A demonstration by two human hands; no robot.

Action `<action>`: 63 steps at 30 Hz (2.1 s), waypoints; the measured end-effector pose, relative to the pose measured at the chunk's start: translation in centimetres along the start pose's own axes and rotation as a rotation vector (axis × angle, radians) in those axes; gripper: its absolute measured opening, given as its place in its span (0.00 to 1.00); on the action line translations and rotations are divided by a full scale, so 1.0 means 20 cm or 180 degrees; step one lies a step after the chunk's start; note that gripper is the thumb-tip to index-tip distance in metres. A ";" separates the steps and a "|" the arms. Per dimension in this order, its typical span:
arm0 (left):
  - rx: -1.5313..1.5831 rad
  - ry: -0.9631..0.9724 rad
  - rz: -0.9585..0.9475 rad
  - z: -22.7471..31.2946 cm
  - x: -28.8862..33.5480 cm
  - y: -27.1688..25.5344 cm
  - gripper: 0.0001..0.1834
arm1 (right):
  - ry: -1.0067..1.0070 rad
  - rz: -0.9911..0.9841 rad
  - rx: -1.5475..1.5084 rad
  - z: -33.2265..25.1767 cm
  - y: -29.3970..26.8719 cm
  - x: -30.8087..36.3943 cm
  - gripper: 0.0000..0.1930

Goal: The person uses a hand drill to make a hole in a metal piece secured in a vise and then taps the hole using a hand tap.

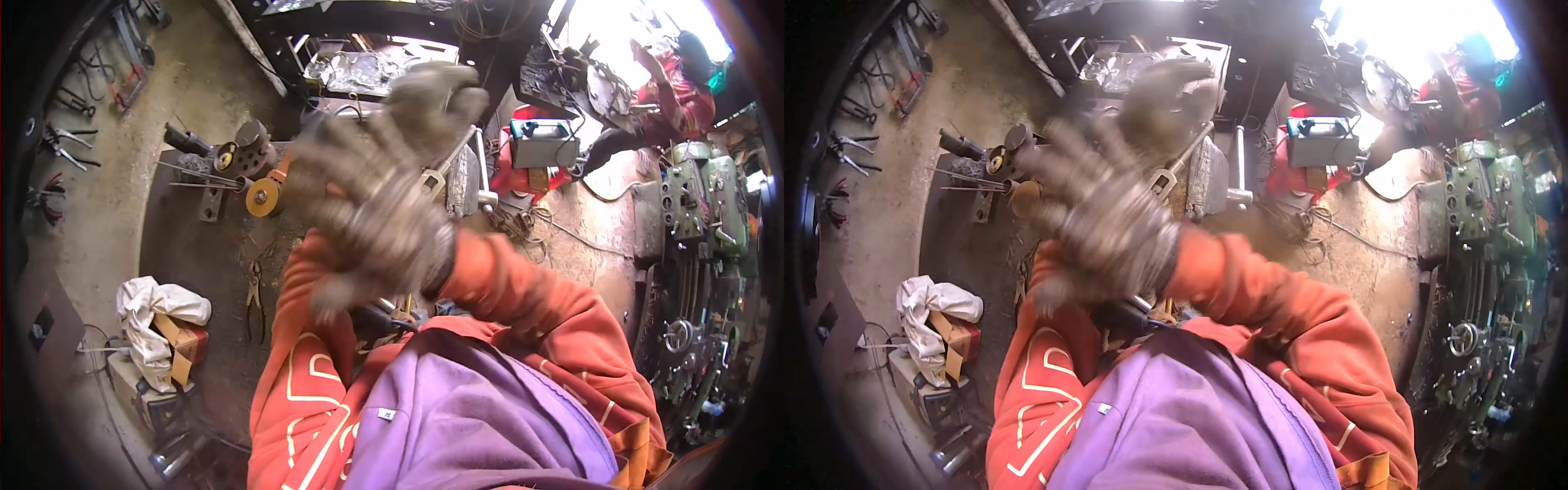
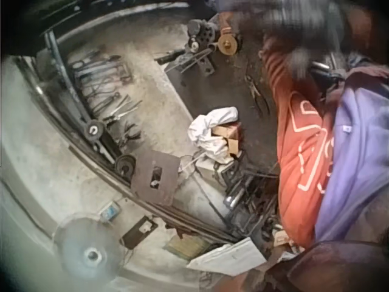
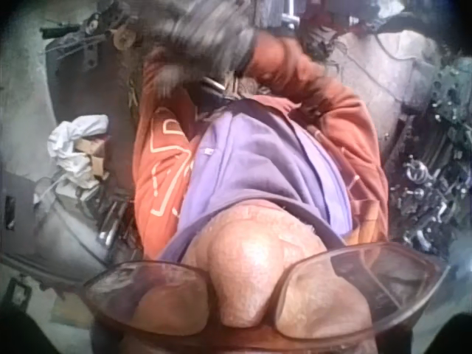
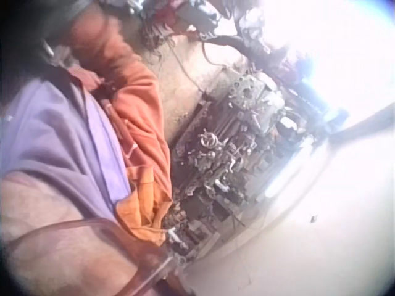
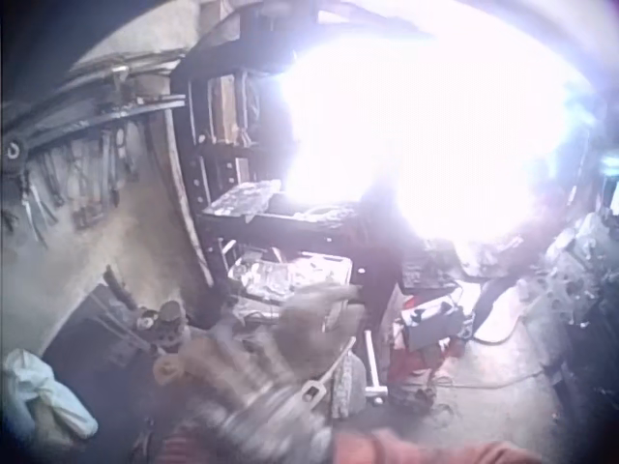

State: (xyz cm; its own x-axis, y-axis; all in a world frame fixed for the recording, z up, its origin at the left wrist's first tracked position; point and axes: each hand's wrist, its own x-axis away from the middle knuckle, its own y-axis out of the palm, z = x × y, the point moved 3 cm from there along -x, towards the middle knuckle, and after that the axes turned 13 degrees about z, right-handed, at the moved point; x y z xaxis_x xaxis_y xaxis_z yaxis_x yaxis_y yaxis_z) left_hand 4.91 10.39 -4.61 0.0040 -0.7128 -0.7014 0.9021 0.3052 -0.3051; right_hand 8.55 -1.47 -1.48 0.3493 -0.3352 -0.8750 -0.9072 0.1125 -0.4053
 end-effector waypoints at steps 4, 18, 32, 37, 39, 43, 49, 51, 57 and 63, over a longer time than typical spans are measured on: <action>0.1262 -0.1559 0.1207 0.11 0.49 -0.52 0.21 | 0.0317 -0.0877 0.0729 0.45 -0.20 -0.19 0.40; 0.0999 -0.0794 0.0141 -0.15 0.00 -0.24 0.17 | 0.1527 -0.0009 -0.0751 -0.11 -0.33 0.20 0.55; 0.0608 -0.2024 0.0705 0.38 0.64 -0.57 0.29 | 0.1767 -0.1619 0.0454 0.54 -0.22 -0.18 0.39; -0.1482 -0.0005 0.0939 0.55 0.64 -0.39 0.24 | 0.1471 -0.2433 -0.1003 0.87 -0.13 0.07 0.40; -0.1194 -0.0445 0.2078 0.34 0.70 -0.46 0.19 | 0.1654 -0.2302 -0.1309 0.68 -0.21 -0.03 0.40; -0.0430 -0.0282 0.1196 -0.01 0.37 -0.50 0.14 | 0.1222 -0.1006 0.0101 0.35 -0.42 0.18 0.39; 0.0694 0.0577 -0.1050 0.01 -0.07 0.11 0.18 | 0.0856 -0.0212 0.0416 -0.26 0.10 0.12 0.50; 0.0931 0.0379 -0.1794 0.20 -0.06 0.28 0.26 | 0.0750 -0.0126 0.0360 -0.20 0.11 0.09 0.49; -0.0351 0.0299 -0.1596 0.12 0.00 -0.02 0.28 | 0.0528 0.0517 0.0295 -0.13 -0.24 0.38 0.51; -0.0964 -0.0178 -0.1917 0.33 -0.05 -0.02 0.22 | 0.1492 0.0742 0.0989 0.15 -0.32 0.77 0.55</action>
State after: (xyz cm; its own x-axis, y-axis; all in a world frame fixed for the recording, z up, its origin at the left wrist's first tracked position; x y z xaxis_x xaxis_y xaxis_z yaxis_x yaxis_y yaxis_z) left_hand 7.40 6.89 0.47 -0.4320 -0.8431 -0.3204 0.5931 0.0020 -0.8051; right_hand 20.42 -4.50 -13.11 -0.0546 -0.6371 -0.7688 -0.8119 0.4765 -0.3372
